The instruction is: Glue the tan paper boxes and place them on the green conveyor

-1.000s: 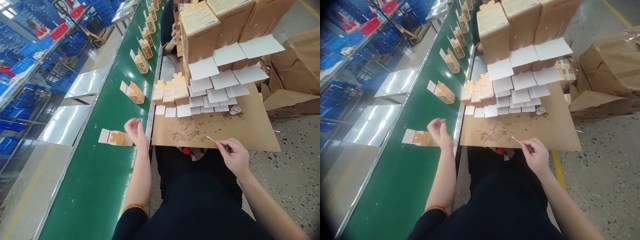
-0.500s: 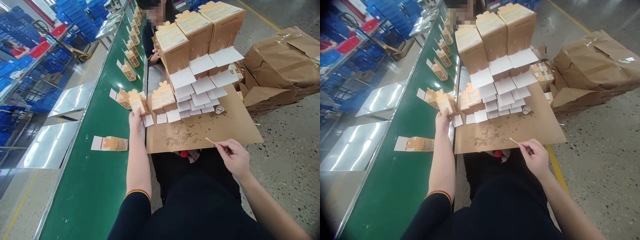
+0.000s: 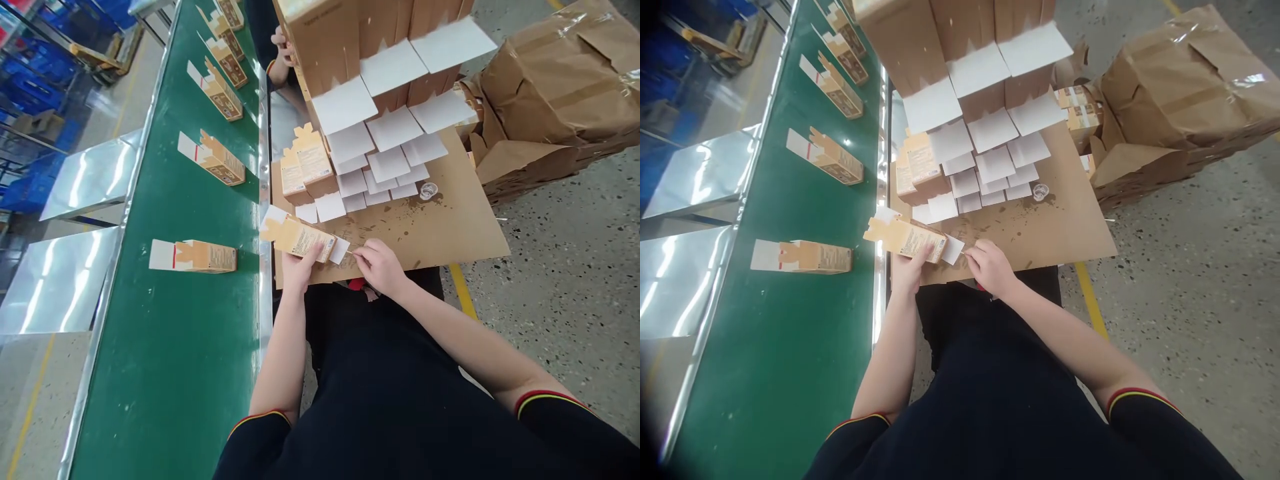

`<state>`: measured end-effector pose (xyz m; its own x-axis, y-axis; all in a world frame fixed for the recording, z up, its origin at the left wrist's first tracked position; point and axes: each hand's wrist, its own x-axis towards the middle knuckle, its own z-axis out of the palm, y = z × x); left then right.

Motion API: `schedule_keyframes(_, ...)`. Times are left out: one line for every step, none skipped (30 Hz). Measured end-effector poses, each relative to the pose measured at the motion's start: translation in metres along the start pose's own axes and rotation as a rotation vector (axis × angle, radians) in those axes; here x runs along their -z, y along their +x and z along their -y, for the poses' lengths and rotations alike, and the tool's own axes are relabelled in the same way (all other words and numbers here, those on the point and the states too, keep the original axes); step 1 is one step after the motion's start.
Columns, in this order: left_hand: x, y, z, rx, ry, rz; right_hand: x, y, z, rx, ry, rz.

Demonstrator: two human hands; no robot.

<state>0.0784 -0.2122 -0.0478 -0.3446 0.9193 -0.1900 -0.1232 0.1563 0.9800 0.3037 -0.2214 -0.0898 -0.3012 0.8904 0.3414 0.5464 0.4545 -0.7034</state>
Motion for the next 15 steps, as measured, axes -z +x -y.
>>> schedule_keyframes(-0.001,0.002,-0.001,-0.003,-0.002,0.003,-0.004,0.003,-0.004,0.006,-0.029,0.022)
schedule_keyframes(-0.001,0.003,-0.001,-0.005,-0.007,0.004,-0.006,0.005,-0.008,0.014,-0.053,0.046)
schedule_keyframes(-0.002,0.003,-0.001,-0.004,-0.012,0.003,-0.007,0.006,-0.010,0.024,-0.072,0.073)
schedule_keyframes(-0.003,0.003,-0.002,-0.001,-0.015,-0.003,-0.007,0.005,-0.011,0.034,-0.087,0.100)
schedule_keyframes(-0.004,0.003,-0.002,0.003,-0.016,-0.008,-0.007,0.004,-0.011,0.046,-0.096,0.127)
schedule_keyframes(-0.005,0.003,-0.001,0.005,-0.013,-0.012,-0.008,0.002,-0.009,0.061,-0.100,0.152)
schedule_keyframes(-0.006,0.002,-0.001,0.001,-0.007,-0.013,-0.008,-0.001,-0.007,0.080,-0.097,0.173)
schedule_keyframes(-0.006,0.001,-0.001,-0.010,0.003,-0.013,-0.008,-0.004,-0.003,0.097,-0.087,0.188)
schedule_keyframes(-0.007,0.000,0.000,-0.025,0.018,-0.010,-0.008,-0.007,0.000,0.112,-0.070,0.193)
schedule_keyframes(-0.008,-0.001,0.001,-0.041,0.040,-0.007,-0.007,-0.010,0.003,0.122,-0.049,0.183)
schedule_keyframes(-0.009,-0.002,0.002,-0.059,0.070,-0.006,-0.005,-0.014,0.006,0.125,-0.024,0.158)
schedule_keyframes(-0.009,-0.005,0.005,-0.078,0.109,-0.008,-0.002,-0.017,0.007,0.121,0.003,0.118)
schedule_keyframes(-0.010,-0.007,0.008,-0.097,0.159,-0.013,0.002,-0.021,0.008,0.112,0.028,0.069)
schedule_keyframes(-0.011,-0.010,0.011,-0.117,0.219,-0.020,0.007,-0.026,0.008,0.101,0.052,0.016)
schedule_keyframes(-0.012,-0.013,0.014,-0.134,0.279,-0.027,0.013,-0.031,0.007,0.087,0.072,-0.031)
